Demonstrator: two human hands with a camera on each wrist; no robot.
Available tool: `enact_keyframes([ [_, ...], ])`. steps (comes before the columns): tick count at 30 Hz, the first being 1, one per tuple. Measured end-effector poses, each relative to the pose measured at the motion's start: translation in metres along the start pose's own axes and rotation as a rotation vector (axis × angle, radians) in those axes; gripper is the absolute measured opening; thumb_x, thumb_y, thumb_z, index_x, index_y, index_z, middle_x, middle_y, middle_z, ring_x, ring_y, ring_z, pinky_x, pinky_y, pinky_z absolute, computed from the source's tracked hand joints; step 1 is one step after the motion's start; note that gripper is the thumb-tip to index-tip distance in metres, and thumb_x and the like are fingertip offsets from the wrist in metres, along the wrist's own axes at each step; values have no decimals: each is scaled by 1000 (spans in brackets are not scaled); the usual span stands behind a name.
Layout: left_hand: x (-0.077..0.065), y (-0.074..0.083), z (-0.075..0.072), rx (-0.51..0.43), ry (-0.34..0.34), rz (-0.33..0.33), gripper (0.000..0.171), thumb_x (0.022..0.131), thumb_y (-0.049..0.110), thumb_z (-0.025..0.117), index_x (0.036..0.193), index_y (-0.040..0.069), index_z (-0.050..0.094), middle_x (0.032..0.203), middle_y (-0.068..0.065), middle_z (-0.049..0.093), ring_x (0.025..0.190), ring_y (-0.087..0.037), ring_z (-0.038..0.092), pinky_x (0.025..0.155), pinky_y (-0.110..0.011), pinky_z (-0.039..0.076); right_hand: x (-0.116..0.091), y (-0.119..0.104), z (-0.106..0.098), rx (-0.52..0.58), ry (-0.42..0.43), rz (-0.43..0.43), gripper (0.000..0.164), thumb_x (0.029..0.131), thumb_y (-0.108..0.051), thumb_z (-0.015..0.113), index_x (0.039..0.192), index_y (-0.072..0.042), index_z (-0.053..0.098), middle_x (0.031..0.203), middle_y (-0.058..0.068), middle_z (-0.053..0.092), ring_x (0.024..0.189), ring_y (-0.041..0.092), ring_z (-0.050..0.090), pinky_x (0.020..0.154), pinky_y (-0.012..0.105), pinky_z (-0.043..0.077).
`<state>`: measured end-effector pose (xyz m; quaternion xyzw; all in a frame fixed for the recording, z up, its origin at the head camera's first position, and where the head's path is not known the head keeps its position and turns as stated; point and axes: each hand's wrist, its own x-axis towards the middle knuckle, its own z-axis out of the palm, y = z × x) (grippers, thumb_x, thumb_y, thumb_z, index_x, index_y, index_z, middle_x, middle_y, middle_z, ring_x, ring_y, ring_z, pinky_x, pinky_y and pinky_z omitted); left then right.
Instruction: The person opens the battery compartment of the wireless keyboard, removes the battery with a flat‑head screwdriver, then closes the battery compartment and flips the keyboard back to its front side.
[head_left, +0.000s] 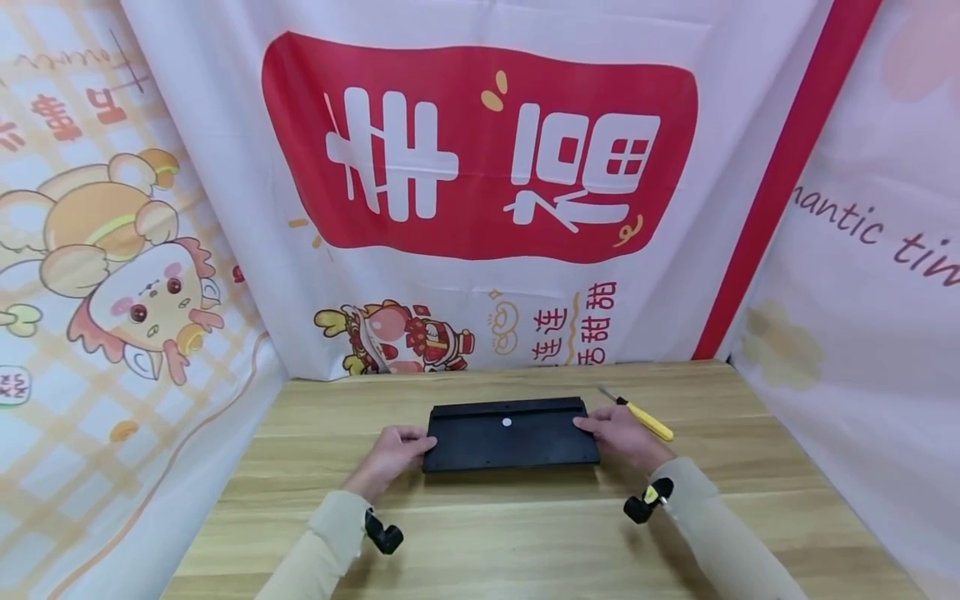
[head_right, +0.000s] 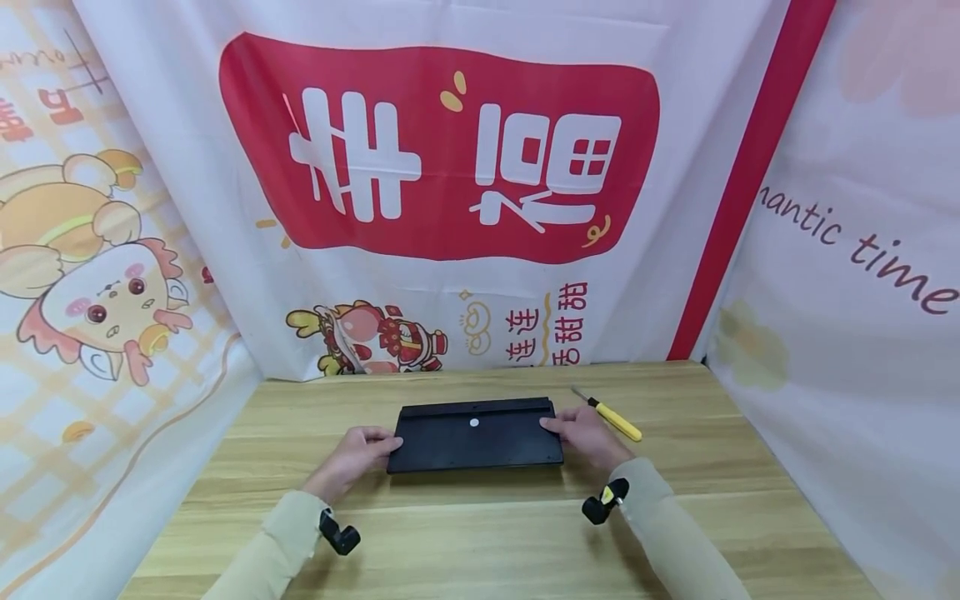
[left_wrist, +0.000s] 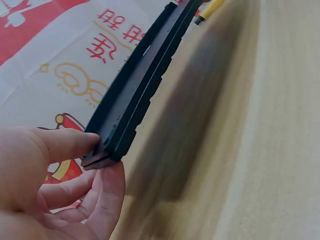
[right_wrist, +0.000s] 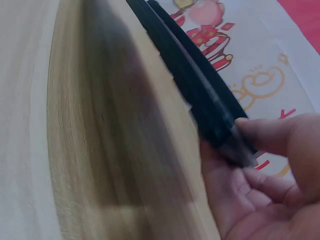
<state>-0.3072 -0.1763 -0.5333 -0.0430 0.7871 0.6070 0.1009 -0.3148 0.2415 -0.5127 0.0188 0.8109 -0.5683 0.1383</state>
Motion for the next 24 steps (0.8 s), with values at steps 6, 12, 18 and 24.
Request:
enact_keyframes([
  [6, 1, -1, 4, 131, 21, 43, 17, 99, 13, 74, 104, -3, 74, 106, -13, 71, 84, -13, 67, 72, -26, 59, 2, -4, 5, -244, 47, 10, 48, 101, -39, 72, 65, -13, 54, 59, -7, 36, 53, 12, 37, 52, 25, 30],
  [12, 2, 5, 7, 227, 23, 68, 15, 98, 16, 76, 100, 1, 78, 98, -9, 74, 78, -13, 67, 69, -25, 55, 5, -5, 6, -386, 104, 3, 51, 99, -37, 74, 58, -16, 52, 55, -7, 39, 51, 11, 38, 50, 25, 31],
  [18, 1, 3, 11, 314, 32, 86, 15, 97, 19, 77, 97, 4, 80, 92, -7, 75, 73, -14, 67, 66, -26, 54, 17, 7, 9, -475, 164, -3, 57, 96, -39, 78, 52, -17, 48, 50, -7, 40, 47, 10, 37, 47, 24, 28],
  [24, 1, 0, 13, 359, 49, 86, 14, 97, 17, 77, 94, 4, 81, 90, -6, 76, 71, -14, 66, 63, -26, 53, 20, 11, 14, -495, 196, -34, 53, 94, -37, 80, 53, -14, 56, 47, -6, 46, 46, 10, 41, 46, 23, 30],
])
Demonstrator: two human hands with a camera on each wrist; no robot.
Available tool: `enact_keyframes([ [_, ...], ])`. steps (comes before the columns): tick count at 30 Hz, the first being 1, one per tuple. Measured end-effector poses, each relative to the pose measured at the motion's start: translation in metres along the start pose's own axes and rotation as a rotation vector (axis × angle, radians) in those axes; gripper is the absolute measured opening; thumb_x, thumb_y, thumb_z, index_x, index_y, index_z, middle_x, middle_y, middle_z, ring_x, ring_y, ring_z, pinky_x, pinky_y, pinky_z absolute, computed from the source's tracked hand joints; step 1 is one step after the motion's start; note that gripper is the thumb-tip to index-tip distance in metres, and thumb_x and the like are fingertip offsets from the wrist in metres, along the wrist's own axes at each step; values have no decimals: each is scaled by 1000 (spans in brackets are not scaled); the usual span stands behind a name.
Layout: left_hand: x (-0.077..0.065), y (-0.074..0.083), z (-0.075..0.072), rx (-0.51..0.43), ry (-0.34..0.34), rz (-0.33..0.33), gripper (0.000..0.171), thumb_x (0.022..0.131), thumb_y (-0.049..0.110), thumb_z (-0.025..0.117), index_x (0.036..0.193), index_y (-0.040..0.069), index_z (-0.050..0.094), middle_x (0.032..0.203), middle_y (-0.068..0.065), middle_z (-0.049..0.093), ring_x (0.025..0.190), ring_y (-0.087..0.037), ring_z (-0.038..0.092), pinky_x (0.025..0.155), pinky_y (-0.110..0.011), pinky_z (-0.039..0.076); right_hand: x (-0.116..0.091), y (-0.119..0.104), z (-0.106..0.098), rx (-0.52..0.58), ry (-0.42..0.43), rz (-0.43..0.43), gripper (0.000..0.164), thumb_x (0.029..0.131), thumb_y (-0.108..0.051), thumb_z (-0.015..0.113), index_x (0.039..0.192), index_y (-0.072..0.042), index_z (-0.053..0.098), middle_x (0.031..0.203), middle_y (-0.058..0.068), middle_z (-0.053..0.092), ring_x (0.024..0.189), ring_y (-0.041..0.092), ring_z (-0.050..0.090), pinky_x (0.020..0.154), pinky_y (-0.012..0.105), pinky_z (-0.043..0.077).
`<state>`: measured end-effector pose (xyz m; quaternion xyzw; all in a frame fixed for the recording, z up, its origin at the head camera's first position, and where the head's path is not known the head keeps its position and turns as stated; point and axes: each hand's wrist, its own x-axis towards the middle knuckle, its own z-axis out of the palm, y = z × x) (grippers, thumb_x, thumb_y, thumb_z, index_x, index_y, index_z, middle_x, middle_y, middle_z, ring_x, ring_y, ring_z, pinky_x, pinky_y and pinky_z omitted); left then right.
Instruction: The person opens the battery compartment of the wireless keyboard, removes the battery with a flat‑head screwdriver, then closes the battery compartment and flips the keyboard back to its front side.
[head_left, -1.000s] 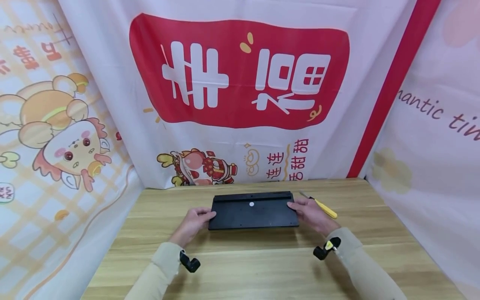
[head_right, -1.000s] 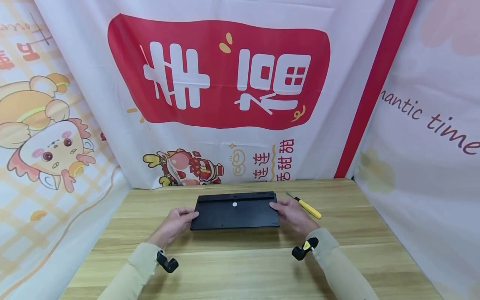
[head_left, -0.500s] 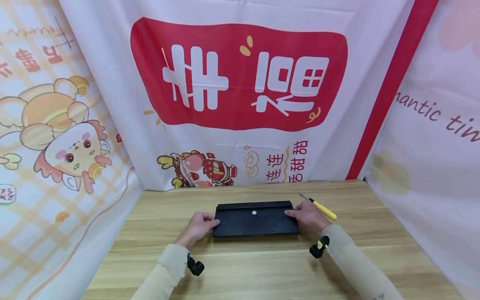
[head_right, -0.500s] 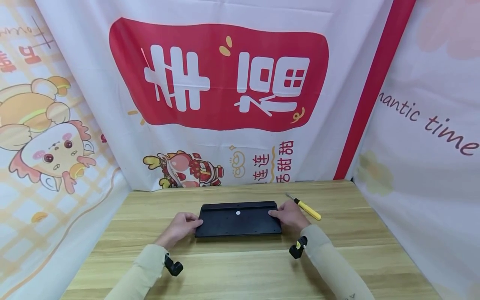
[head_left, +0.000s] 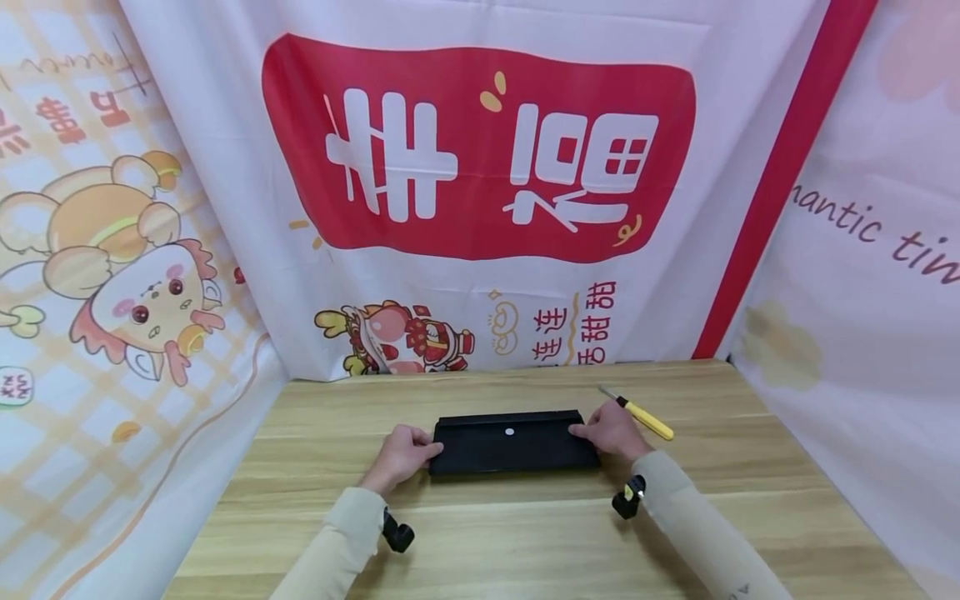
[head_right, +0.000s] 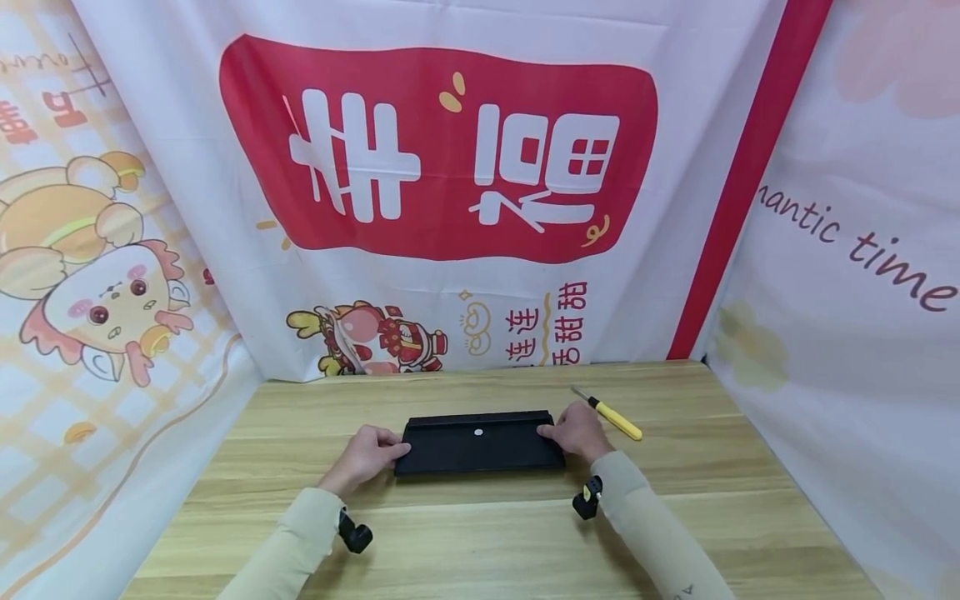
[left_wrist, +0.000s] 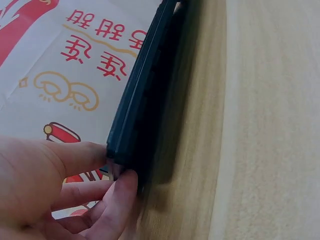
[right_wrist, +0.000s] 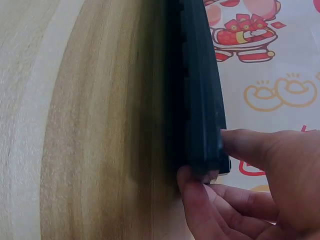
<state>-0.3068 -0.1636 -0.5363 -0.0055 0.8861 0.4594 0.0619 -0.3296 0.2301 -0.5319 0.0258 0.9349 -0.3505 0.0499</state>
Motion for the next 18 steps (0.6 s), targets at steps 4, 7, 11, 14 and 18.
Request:
enact_keyframes([
  [4, 2, 0, 0, 22, 2, 13, 13, 96, 17, 78, 93, 4, 81, 90, -6, 76, 69, -14, 67, 61, -26, 54, 1, -4, 1, -36, 22, -13, 54, 94, -35, 80, 51, -15, 54, 47, -7, 41, 45, 9, 38, 45, 23, 28],
  [7, 2, 1, 1, 49, 15, 29, 14, 96, 17, 79, 88, 5, 80, 86, -5, 76, 65, -13, 68, 60, -26, 54, 2, -6, 3, -78, 48, -31, 56, 93, -34, 81, 49, -15, 52, 45, -8, 37, 43, 9, 35, 44, 23, 27],
  [11, 1, 1, 3, 106, 37, 67, 20, 95, 17, 80, 78, 6, 76, 74, -3, 73, 59, -13, 66, 56, -25, 51, 3, -7, 6, -139, 76, -48, 58, 92, -34, 83, 47, -15, 52, 43, -9, 35, 41, 9, 34, 44, 22, 27],
  [14, 0, 1, 5, 144, 51, 92, 28, 95, 16, 80, 70, 7, 71, 64, -1, 68, 54, -11, 61, 54, -24, 46, 4, -9, 8, -167, 95, -54, 59, 91, -34, 84, 46, -15, 50, 43, -9, 34, 41, 9, 34, 44, 22, 27],
  [18, -2, 3, 8, 165, 71, 113, 39, 94, 14, 80, 61, 11, 59, 53, 5, 56, 49, -10, 53, 52, -24, 40, 3, -11, 8, -198, 117, -66, 61, 90, -34, 85, 46, -16, 46, 43, -9, 32, 41, 9, 34, 44, 23, 26],
])
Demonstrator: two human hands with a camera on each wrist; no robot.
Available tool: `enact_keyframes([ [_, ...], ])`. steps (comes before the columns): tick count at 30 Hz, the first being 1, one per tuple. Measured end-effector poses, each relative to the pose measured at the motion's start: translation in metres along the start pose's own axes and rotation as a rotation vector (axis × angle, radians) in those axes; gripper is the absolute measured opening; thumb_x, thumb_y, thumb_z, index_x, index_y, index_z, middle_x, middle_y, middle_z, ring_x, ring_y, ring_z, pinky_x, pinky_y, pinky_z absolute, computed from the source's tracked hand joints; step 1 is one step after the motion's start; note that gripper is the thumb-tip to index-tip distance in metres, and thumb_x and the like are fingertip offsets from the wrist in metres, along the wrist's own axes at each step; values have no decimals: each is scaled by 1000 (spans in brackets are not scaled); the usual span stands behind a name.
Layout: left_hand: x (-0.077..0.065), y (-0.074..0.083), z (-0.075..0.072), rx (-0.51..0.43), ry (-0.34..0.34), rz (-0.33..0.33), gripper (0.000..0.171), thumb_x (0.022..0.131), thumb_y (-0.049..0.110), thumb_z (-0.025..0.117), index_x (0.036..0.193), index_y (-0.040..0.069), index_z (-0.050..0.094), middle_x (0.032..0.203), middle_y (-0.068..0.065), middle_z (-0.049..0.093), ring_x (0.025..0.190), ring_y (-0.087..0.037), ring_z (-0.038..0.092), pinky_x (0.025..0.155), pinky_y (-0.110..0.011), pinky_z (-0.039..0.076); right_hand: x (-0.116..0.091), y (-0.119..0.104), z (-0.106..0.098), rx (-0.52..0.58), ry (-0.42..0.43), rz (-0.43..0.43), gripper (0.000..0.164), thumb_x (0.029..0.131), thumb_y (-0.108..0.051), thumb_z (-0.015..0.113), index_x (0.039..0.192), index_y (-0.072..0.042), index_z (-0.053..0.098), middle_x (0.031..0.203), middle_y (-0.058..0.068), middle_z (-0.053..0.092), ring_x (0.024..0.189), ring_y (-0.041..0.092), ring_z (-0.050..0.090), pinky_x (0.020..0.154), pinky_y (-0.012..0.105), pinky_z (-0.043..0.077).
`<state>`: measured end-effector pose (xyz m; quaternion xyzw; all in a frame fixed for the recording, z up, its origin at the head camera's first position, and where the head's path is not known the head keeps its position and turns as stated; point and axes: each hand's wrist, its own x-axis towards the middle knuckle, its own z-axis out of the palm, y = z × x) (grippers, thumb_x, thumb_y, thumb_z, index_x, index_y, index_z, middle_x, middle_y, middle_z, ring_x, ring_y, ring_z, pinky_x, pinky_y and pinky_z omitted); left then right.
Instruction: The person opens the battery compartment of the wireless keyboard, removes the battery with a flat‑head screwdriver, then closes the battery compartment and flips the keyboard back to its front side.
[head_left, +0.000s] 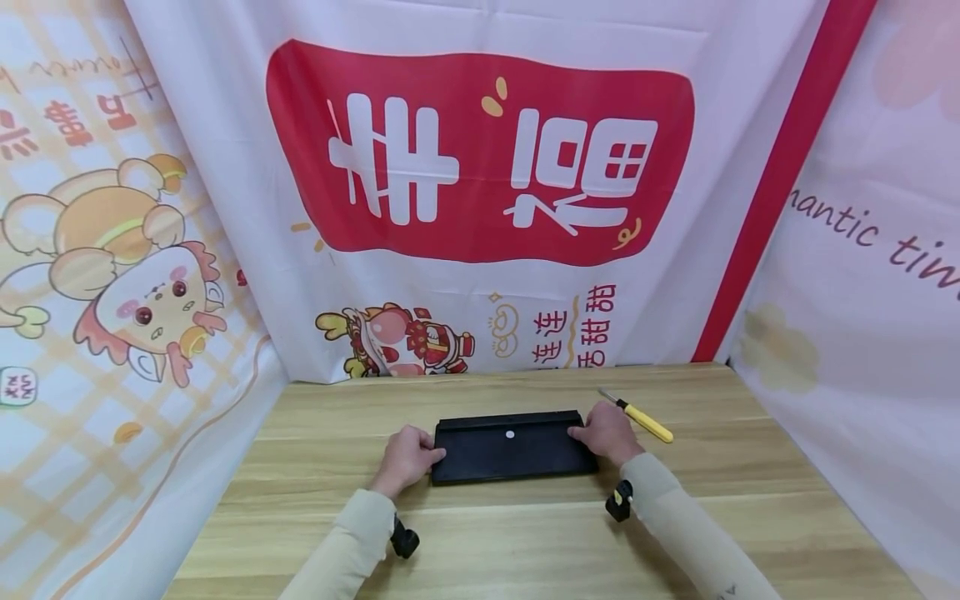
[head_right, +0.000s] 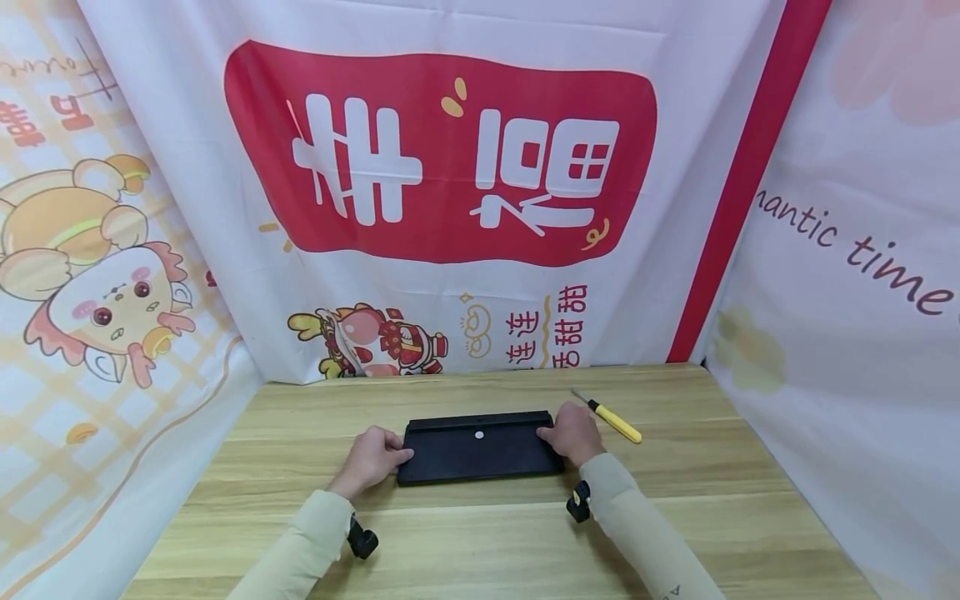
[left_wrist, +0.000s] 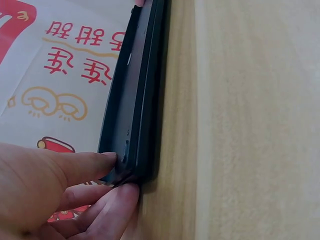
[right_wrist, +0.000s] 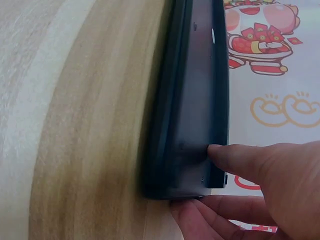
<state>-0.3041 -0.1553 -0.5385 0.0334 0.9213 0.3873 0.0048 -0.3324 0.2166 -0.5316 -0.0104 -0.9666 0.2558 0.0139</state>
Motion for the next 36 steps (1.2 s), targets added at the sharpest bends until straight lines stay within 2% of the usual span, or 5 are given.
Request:
enact_keyframes([
  [5, -3, 3, 0, 14, 18, 5, 41, 92, 13, 81, 61, 11, 55, 52, 6, 48, 50, -11, 46, 54, -26, 36, -2, -2, -1, -32, 11, -26, 61, 88, -33, 86, 46, -17, 45, 44, -9, 33, 42, 10, 37, 45, 23, 28],
  [14, 1, 1, -7, 27, 75, 33, 10, 91, 13, 83, 94, 5, 78, 80, -2, 75, 71, -12, 66, 70, -32, 58, -4, -2, -23, -4, -72, -77, 31, 92, -24, 84, 72, -7, 68, 66, -2, 55, 59, 13, 48, 52, 27, 40],
  [18, 10, -4, -10, 24, 44, 73, 20, 93, 11, 80, 109, 0, 77, 97, -8, 78, 86, -17, 71, 81, -40, 63, 0, -3, -34, -9, -113, -199, 17, 92, -19, 84, 98, -5, 77, 91, 6, 69, 79, 18, 59, 69, 32, 52],
  [24, 22, -12, -11, 22, -34, 108, 39, 95, 13, 79, 130, 0, 68, 124, -15, 71, 114, -28, 69, 102, -48, 58, 11, -5, -43, -92, -150, -458, 19, 88, -14, 87, 103, -5, 79, 97, 8, 76, 88, 20, 66, 80, 40, 59],
  [36, 45, -21, -10, -52, -62, 125, 40, 95, 14, 80, 132, 4, 69, 129, -15, 72, 119, -29, 69, 106, -49, 57, 31, -19, -44, -234, -199, -610, 24, 91, -13, 85, 113, -6, 79, 109, 8, 79, 100, 22, 73, 89, 41, 63],
])
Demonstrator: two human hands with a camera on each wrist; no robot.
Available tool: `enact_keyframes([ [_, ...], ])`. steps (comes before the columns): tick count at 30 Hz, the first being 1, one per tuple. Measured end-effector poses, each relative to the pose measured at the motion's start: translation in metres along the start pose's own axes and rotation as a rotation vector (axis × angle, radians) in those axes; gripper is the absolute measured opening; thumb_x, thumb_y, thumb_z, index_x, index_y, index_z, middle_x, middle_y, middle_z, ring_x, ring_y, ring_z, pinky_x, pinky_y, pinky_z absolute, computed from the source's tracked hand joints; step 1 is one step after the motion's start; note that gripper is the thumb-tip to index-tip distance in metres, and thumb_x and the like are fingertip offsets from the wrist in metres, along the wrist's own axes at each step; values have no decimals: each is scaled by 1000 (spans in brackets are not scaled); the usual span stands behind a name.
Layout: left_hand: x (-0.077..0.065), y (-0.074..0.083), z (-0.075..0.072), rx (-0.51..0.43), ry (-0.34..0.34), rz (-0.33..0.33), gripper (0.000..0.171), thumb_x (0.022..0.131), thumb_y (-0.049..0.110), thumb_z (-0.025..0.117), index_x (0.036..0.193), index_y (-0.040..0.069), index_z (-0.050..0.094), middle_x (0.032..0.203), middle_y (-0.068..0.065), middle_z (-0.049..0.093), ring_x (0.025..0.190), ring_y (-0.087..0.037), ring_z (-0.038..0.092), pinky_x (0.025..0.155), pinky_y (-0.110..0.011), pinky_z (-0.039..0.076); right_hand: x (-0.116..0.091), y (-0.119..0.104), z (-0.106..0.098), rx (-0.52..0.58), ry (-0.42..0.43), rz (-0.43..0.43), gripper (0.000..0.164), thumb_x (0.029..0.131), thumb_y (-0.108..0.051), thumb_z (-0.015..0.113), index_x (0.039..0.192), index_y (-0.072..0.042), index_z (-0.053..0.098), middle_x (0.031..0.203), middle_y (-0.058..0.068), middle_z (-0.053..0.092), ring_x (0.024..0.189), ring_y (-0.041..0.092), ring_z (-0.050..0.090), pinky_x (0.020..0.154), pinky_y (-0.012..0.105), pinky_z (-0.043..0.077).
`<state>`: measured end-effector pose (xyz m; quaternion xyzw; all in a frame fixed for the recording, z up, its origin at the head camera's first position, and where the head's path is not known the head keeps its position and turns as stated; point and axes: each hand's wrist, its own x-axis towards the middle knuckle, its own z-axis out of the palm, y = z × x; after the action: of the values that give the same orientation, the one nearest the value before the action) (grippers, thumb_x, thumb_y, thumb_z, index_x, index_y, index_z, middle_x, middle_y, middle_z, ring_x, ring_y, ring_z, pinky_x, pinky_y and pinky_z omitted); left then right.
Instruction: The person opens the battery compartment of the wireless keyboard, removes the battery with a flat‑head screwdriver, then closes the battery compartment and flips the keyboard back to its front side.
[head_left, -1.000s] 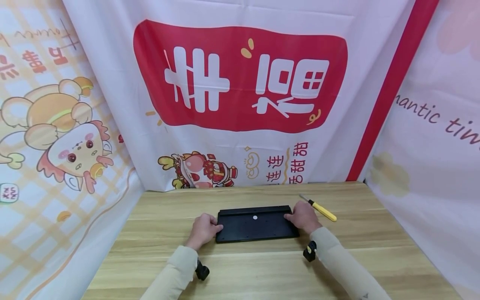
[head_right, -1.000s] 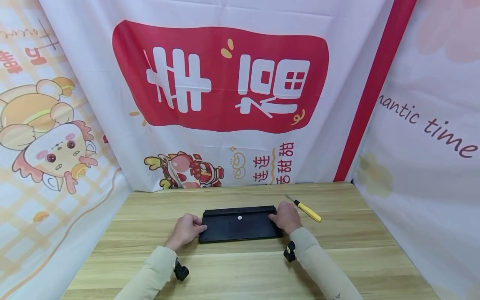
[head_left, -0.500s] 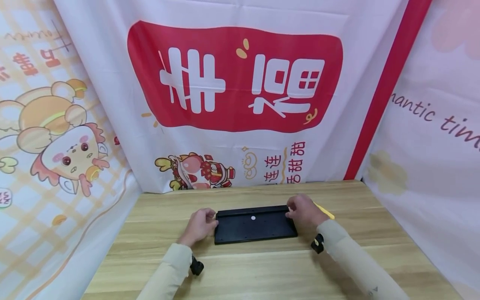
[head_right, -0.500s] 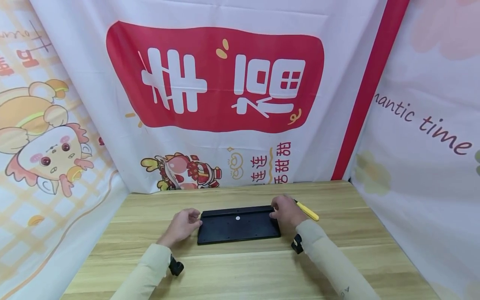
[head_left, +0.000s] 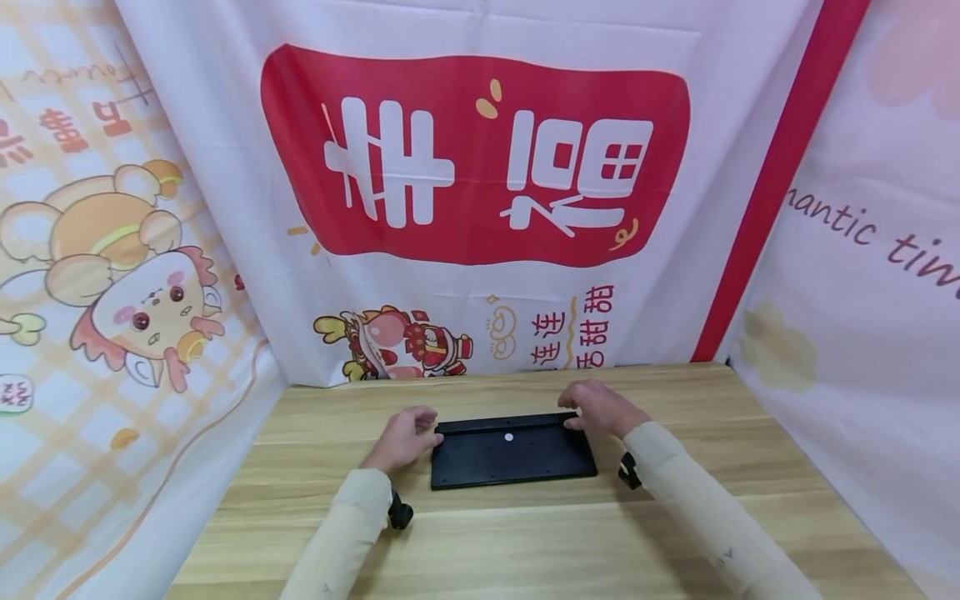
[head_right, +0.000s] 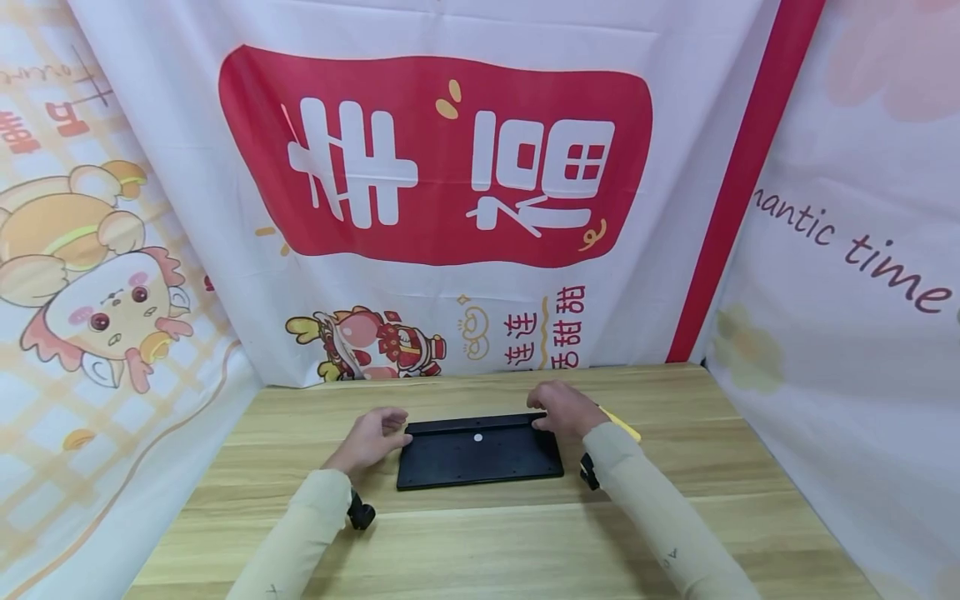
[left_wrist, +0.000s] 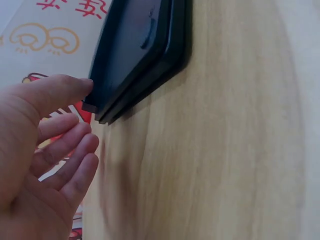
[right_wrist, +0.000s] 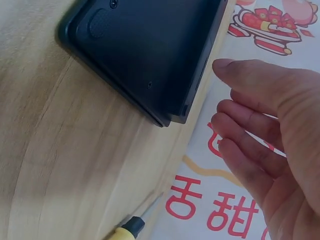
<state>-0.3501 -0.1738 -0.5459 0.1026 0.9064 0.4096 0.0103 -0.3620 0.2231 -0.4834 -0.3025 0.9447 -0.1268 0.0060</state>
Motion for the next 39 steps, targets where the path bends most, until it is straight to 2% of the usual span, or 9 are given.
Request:
enact_keyframes([
  [10, 10, -1, 9, -14, -17, -6, 34, 95, 11, 79, 128, 2, 72, 122, -13, 74, 111, -25, 69, 101, -47, 58, 10, 8, 16, -4, 14, -32, 19, 90, -12, 85, 107, -6, 80, 107, 9, 80, 94, 18, 72, 86, 40, 62],
  [15, 10, -3, 8, -33, -14, -3, 32, 96, 10, 78, 126, 2, 72, 124, -15, 74, 110, -25, 69, 100, -47, 58, 13, 7, 18, -24, 27, -60, 15, 89, -11, 85, 102, -7, 80, 100, 8, 79, 88, 16, 69, 81, 39, 61],
  [19, 9, -3, 9, -34, -16, 1, 33, 95, 11, 79, 126, 1, 72, 123, -15, 74, 110, -26, 69, 100, -46, 58, 14, 5, 20, -50, 16, -49, 14, 89, -13, 85, 101, -8, 81, 97, 3, 77, 87, 15, 68, 80, 39, 60],
  [26, 10, 0, 9, -40, -12, -11, 31, 96, 9, 78, 126, 1, 72, 124, -18, 73, 111, -29, 69, 101, -49, 57, 20, 6, 22, -65, -32, 21, 12, 91, -15, 84, 102, -11, 81, 97, 0, 76, 87, 13, 65, 82, 38, 60],
  [30, 10, 1, 9, -42, -1, -20, 30, 96, 10, 78, 124, 3, 73, 122, -16, 74, 111, -28, 69, 101, -49, 57, 26, 6, 19, -59, -61, 24, 8, 91, -13, 84, 98, -10, 80, 92, 0, 75, 84, 13, 64, 80, 37, 59],
  [39, 8, 2, 9, -45, -8, -26, 31, 96, 10, 78, 125, 2, 73, 122, -15, 74, 112, -29, 69, 101, -49, 57, 37, 4, 10, -35, -197, 74, 6, 91, -11, 83, 94, -11, 78, 89, -2, 71, 83, 13, 62, 81, 37, 58],
])
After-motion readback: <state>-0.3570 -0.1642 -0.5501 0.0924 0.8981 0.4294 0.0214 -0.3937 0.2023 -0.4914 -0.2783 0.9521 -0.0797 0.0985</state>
